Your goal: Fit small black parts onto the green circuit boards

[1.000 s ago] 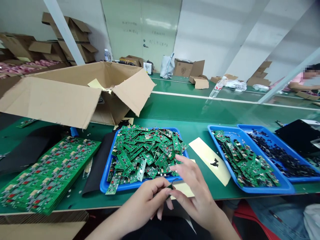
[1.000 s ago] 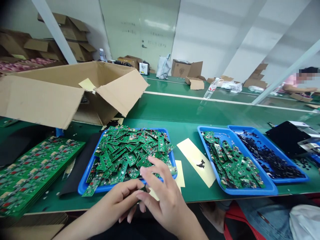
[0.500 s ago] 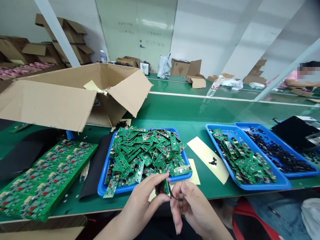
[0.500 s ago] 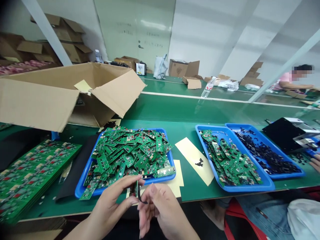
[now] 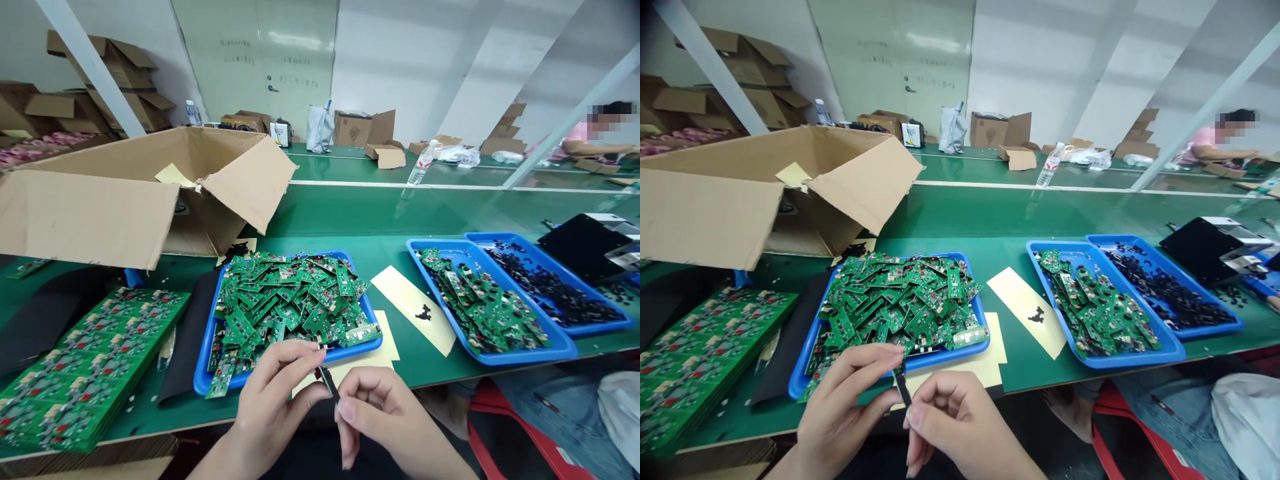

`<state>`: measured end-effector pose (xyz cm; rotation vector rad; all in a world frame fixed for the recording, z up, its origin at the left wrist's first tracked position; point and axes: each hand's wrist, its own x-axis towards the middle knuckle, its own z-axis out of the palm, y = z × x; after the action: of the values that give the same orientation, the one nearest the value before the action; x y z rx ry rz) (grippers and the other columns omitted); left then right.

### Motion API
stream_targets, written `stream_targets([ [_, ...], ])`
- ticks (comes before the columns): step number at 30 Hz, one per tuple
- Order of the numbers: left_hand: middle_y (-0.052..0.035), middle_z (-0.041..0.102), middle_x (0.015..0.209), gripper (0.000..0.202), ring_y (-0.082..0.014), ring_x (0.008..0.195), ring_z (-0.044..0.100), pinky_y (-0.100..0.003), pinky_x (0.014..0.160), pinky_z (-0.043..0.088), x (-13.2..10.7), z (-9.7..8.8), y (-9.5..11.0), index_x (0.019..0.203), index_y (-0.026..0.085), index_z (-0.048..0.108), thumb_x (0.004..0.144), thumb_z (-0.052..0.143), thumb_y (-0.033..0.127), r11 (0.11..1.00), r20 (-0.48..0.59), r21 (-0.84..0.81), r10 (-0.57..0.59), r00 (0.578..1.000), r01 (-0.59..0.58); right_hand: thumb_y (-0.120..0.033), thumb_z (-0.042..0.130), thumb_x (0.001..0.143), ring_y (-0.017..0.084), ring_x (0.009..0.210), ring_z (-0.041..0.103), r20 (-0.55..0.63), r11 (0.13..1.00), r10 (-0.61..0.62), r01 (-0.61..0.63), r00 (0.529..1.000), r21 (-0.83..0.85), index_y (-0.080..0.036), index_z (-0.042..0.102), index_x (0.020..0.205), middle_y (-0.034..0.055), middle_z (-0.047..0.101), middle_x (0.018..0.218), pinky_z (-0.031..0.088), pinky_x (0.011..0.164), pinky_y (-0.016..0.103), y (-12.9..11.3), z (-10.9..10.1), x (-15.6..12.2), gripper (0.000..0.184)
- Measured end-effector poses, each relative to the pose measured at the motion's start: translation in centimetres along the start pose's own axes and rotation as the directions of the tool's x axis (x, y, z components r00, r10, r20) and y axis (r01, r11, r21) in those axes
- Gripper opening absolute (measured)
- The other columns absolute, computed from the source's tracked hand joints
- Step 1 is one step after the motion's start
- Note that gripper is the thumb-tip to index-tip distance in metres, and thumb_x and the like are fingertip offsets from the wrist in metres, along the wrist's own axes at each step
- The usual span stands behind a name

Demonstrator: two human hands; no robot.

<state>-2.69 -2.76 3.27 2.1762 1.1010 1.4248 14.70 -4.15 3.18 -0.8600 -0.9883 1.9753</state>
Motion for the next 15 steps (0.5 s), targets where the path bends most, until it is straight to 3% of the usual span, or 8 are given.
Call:
stream_targets([
  [7, -0.0037, 0.07, 0.088, 0.04, -0.0186, 0.077, 0.069, -0.025, 0.067, 0.056, 0.6, -0.3, 0.9, 0.114, 0.034, 0.061, 0.077, 0.07, 0.022, 0.999, 0.009, -0.041, -0.015, 1.0, 0.015, -0.041, 0.065, 0.077, 0.005, 0.033, 0.048, 0.111, 0.991, -0.008, -0.007, 0.994, 0.131, -0.015, 0.052, 0.065, -0.0047, 0.054, 0.044, 0.04, 0.037, 0.014, 0.2, -0.2, 1.1, 0.031],
  [12, -0.0047, 0.071, 0.088, 0.032, -0.0189, 0.079, 0.068, -0.026, 0.065, 0.057, 0.7, -0.1, 0.5, 0.11, 0.029, 0.064, 0.079, 0.068, 0.025, 0.99, -0.006, -0.139, -0.002, 1.0, 0.001, -0.048, 0.066, 0.074, 0.006, 0.038, 0.046, 0.054, 0.997, -0.028, 0.031, 0.998, -0.065, -0.016, 0.05, 0.064, -0.0045, 0.051, 0.047, 0.042, 0.042, 0.018, -0.7, 0.1, 1.1, 0.037],
  [15, -0.0047, 0.069, 0.091, 0.03, -0.0189, 0.083, 0.068, -0.028, 0.069, 0.058, 0.6, 0.0, 0.0, 0.108, 0.026, 0.065, 0.078, 0.069, 0.023, 0.967, 0.002, -0.256, -0.01, 1.0, 0.01, -0.045, 0.064, 0.076, 0.007, 0.044, 0.048, 0.003, 0.979, -0.042, 0.041, 0.999, -0.198, -0.016, 0.051, 0.067, -0.0037, 0.052, 0.05, 0.042, 0.047, 0.019, -1.4, 0.1, 0.8, 0.033],
])
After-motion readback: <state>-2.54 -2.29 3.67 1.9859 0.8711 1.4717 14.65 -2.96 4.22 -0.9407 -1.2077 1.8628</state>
